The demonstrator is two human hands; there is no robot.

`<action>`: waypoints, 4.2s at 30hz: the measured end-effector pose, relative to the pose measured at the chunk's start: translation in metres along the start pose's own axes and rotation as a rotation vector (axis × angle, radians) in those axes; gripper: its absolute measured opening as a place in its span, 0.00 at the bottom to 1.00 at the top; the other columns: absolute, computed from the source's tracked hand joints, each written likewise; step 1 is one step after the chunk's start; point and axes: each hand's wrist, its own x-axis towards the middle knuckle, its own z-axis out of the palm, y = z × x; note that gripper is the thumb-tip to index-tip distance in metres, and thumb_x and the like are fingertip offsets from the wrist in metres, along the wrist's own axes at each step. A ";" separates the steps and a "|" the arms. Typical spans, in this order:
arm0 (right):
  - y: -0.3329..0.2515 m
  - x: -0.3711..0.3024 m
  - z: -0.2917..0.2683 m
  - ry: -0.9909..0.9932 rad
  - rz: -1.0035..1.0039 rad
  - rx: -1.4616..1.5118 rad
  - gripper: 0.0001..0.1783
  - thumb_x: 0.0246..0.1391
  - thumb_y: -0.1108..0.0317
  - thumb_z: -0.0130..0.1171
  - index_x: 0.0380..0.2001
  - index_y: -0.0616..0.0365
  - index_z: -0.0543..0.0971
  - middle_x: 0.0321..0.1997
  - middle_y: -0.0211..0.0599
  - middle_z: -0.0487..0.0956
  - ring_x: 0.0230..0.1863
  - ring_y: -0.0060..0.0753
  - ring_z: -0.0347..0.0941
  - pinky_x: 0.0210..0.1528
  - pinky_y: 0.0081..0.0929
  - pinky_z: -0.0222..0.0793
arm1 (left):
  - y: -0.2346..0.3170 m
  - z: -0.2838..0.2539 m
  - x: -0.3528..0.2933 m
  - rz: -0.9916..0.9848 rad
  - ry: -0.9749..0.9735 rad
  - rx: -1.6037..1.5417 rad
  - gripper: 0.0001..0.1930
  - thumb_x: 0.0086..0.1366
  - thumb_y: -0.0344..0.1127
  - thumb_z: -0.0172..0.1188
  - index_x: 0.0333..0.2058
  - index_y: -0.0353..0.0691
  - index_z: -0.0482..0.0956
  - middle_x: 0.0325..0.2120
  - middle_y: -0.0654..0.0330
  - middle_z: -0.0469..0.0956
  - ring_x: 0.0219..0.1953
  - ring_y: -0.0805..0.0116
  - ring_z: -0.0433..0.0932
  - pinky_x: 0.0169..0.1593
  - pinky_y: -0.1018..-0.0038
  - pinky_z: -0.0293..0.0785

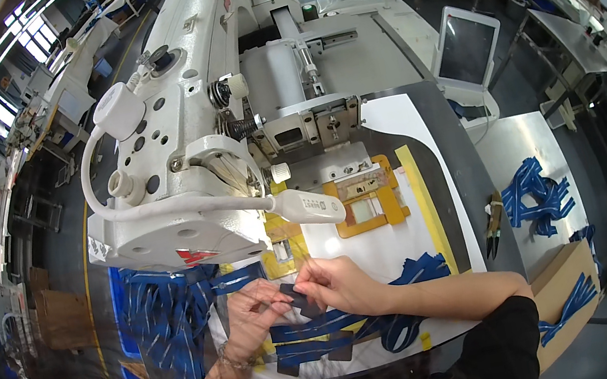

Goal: Operating an industrial sewing machine to stitch blue fabric strips onto a white base material.

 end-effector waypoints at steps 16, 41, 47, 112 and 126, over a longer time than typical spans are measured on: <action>0.003 0.003 -0.007 -0.018 -0.016 -0.033 0.16 0.48 0.75 0.69 0.41 0.65 0.78 0.40 0.36 0.80 0.40 0.24 0.79 0.42 0.21 0.76 | 0.007 0.013 -0.003 -0.037 0.225 0.120 0.07 0.55 0.27 0.69 0.27 0.35 0.78 0.27 0.61 0.81 0.29 0.75 0.78 0.33 0.80 0.73; -0.002 0.001 -0.008 -0.050 0.054 0.114 0.05 0.57 0.76 0.60 0.35 0.66 0.77 0.33 0.40 0.82 0.37 0.26 0.81 0.40 0.21 0.79 | 0.004 0.003 0.001 -0.245 0.024 0.157 0.05 0.57 0.22 0.62 0.30 0.35 0.74 0.27 0.59 0.76 0.29 0.71 0.74 0.36 0.76 0.71; -0.002 0.002 -0.005 -0.043 0.075 0.125 0.05 0.58 0.76 0.58 0.36 0.68 0.75 0.33 0.36 0.81 0.36 0.22 0.79 0.38 0.20 0.77 | 0.007 0.001 0.004 -0.056 -0.100 0.371 0.06 0.62 0.31 0.58 0.32 0.33 0.75 0.25 0.51 0.75 0.28 0.54 0.75 0.34 0.67 0.71; -0.008 0.009 -0.008 -0.129 0.131 -0.076 0.11 0.61 0.68 0.57 0.27 0.61 0.72 0.21 0.25 0.74 0.20 0.11 0.65 0.22 0.13 0.62 | 0.001 0.004 0.006 0.033 -0.088 0.249 0.13 0.63 0.32 0.57 0.21 0.34 0.69 0.16 0.53 0.66 0.21 0.54 0.66 0.28 0.65 0.64; -0.009 0.035 -0.014 -0.090 0.120 -0.151 0.15 0.60 0.65 0.59 0.21 0.60 0.73 0.16 0.27 0.73 0.19 0.14 0.67 0.22 0.17 0.63 | 0.002 -0.012 0.020 0.069 -0.025 0.459 0.12 0.61 0.35 0.60 0.21 0.37 0.73 0.15 0.54 0.69 0.20 0.53 0.70 0.28 0.64 0.67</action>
